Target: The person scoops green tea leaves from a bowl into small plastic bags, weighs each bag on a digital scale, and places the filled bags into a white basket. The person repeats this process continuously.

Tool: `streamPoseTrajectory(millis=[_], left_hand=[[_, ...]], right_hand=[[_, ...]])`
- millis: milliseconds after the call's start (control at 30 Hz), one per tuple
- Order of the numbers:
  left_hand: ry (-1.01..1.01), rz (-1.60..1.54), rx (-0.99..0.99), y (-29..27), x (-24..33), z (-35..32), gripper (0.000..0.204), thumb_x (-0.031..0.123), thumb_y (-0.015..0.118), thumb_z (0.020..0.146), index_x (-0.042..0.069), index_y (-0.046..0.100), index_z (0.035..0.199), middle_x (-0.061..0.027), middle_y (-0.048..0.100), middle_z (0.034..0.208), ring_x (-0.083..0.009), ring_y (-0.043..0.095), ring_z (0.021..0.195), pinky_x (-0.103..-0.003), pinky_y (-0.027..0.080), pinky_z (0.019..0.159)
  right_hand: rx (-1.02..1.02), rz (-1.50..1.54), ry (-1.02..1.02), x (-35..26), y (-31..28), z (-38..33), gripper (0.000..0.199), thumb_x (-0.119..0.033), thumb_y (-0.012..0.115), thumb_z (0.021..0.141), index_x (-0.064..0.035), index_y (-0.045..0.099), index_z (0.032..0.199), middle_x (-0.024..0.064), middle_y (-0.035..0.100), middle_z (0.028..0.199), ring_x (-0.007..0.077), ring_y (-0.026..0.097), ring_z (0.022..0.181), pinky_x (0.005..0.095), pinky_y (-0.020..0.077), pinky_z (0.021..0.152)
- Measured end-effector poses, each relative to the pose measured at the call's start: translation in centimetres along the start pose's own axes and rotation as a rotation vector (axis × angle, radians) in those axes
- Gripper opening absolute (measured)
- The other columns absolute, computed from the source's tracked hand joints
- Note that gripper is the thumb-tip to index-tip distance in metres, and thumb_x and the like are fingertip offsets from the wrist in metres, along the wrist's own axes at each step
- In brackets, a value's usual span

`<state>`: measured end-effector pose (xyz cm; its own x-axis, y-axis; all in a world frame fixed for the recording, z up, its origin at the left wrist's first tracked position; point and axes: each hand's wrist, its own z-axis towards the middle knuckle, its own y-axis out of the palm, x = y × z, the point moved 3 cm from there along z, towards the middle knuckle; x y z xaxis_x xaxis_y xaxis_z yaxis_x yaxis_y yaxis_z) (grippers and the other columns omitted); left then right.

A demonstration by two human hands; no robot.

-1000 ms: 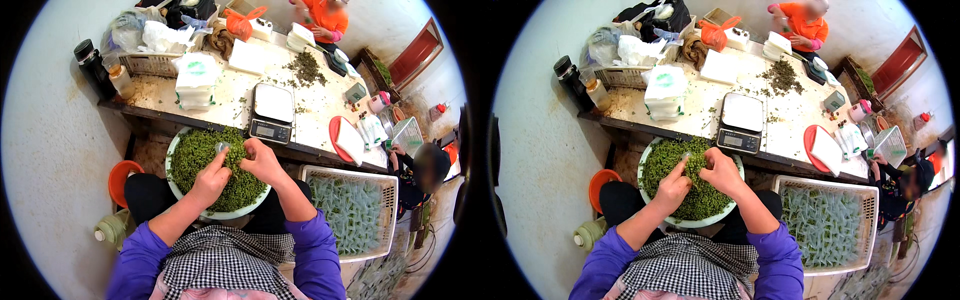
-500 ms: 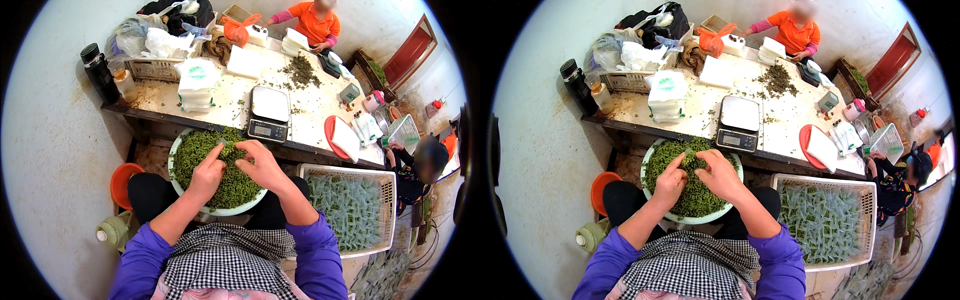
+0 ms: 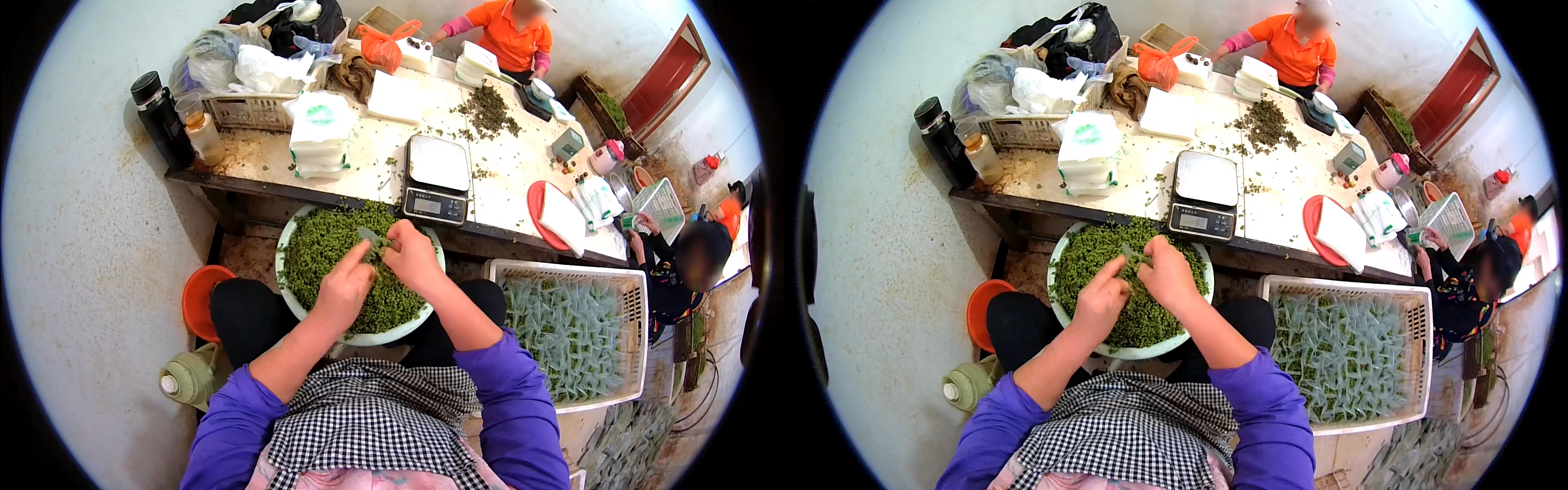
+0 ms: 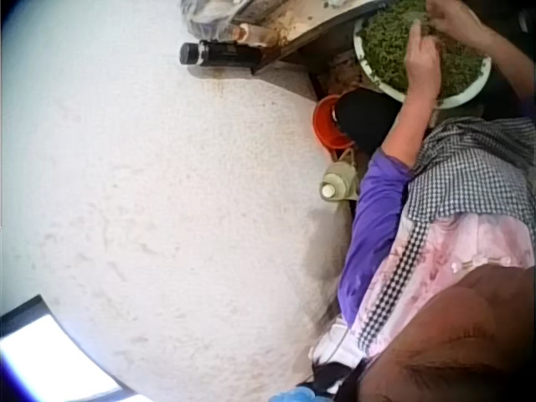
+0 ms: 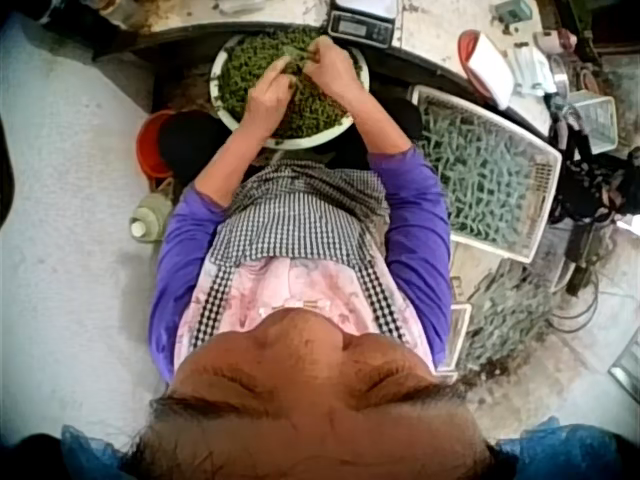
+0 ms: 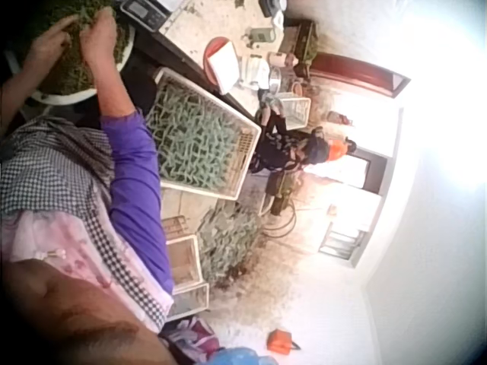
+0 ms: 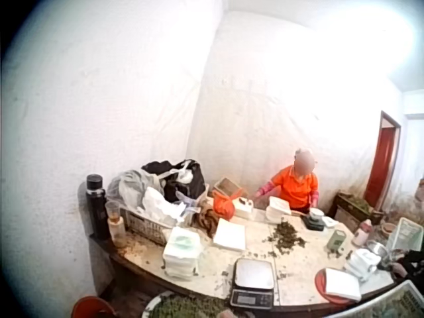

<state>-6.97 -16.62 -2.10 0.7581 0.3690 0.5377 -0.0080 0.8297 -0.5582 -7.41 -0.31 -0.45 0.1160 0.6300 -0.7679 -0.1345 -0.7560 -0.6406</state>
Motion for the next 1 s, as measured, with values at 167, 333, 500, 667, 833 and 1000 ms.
streamPoseTrajectory(millis=[167, 333, 500, 667, 833, 1000], left_hand=[[-0.206, -0.121, 0.018, -0.4, -1.9, 1.8, 0.015, -0.003, 0.072, 0.074, -0.004, 0.062, 0.085, -0.0236, 0.062, 0.118, -0.0355, 0.066, 0.098, -0.038, 0.057, 0.079], [-0.244, -0.122, 0.005, 0.1, -1.6, 2.2, 0.018, 0.001, 0.077, 0.075, -0.003, 0.063, 0.085, -0.0217, 0.063, 0.115, -0.0326, 0.067, 0.093, -0.037, 0.056, 0.077], [-0.127, -0.056, 0.021, 0.0, -0.7, 1.4, 0.017, 0.000, 0.077, 0.075, -0.004, 0.063, 0.084, -0.0220, 0.063, 0.113, -0.0293, 0.069, 0.086, -0.034, 0.058, 0.069], [0.030, -0.025, -0.002, 0.3, 1.4, 0.8, 0.021, -0.004, 0.079, 0.070, -0.003, 0.063, 0.083, -0.0201, 0.064, 0.115, -0.0300, 0.069, 0.092, -0.035, 0.059, 0.074], [-0.139, -0.226, 0.072, -0.8, 0.7, 1.3, 0.025, -0.005, 0.068, 0.081, 0.001, 0.063, 0.104, -0.0182, 0.058, 0.129, -0.0273, 0.062, 0.113, -0.034, 0.052, 0.092], [-0.546, -0.711, 0.103, 1.1, -4.6, 1.0, 0.046, 0.010, 0.063, 0.094, 0.007, 0.042, 0.135, -0.0116, 0.053, 0.130, -0.0215, 0.057, 0.114, -0.037, 0.051, 0.094]], right_hand=[[-0.138, 0.986, 0.241, -3.0, -2.3, -0.6, 0.042, -0.002, 0.060, 0.091, 0.0017, 0.042, 0.129, 0.0127, 0.049, 0.118, 0.0205, 0.063, 0.077, 0.0341, 0.0584, 0.067], [0.022, 0.691, 0.025, -1.7, -2.2, 0.0, 0.043, -0.003, 0.064, 0.088, -0.0008, 0.048, 0.127, 0.0117, 0.054, 0.116, 0.0188, 0.065, 0.088, 0.0329, 0.0563, 0.071], [0.060, -0.162, -0.109, -1.9, -1.7, 0.2, 0.046, -0.018, 0.075, 0.078, -0.0040, 0.055, 0.118, 0.0133, 0.061, 0.108, 0.0262, 0.065, 0.085, 0.0392, 0.0505, 0.072], [-0.033, -0.460, -0.035, 0.4, 0.1, 2.1, 0.027, -0.019, 0.073, 0.075, -0.0087, 0.061, 0.097, 0.0118, 0.067, 0.082, 0.0356, 0.065, 0.081, 0.0435, 0.0500, 0.070], [0.091, -0.197, -0.097, 2.0, -2.2, 2.5, 0.020, -0.016, 0.073, 0.072, -0.0066, 0.062, 0.087, 0.0162, 0.066, 0.078, 0.0368, 0.064, 0.078, 0.0442, 0.0502, 0.069], [-0.008, 0.478, 0.101, 2.1, -4.3, 1.5, 0.014, -0.008, 0.071, 0.082, -0.0030, 0.058, 0.087, 0.0002, 0.057, 0.071, 0.0069, 0.056, 0.059, 0.0252, 0.0458, 0.053]])
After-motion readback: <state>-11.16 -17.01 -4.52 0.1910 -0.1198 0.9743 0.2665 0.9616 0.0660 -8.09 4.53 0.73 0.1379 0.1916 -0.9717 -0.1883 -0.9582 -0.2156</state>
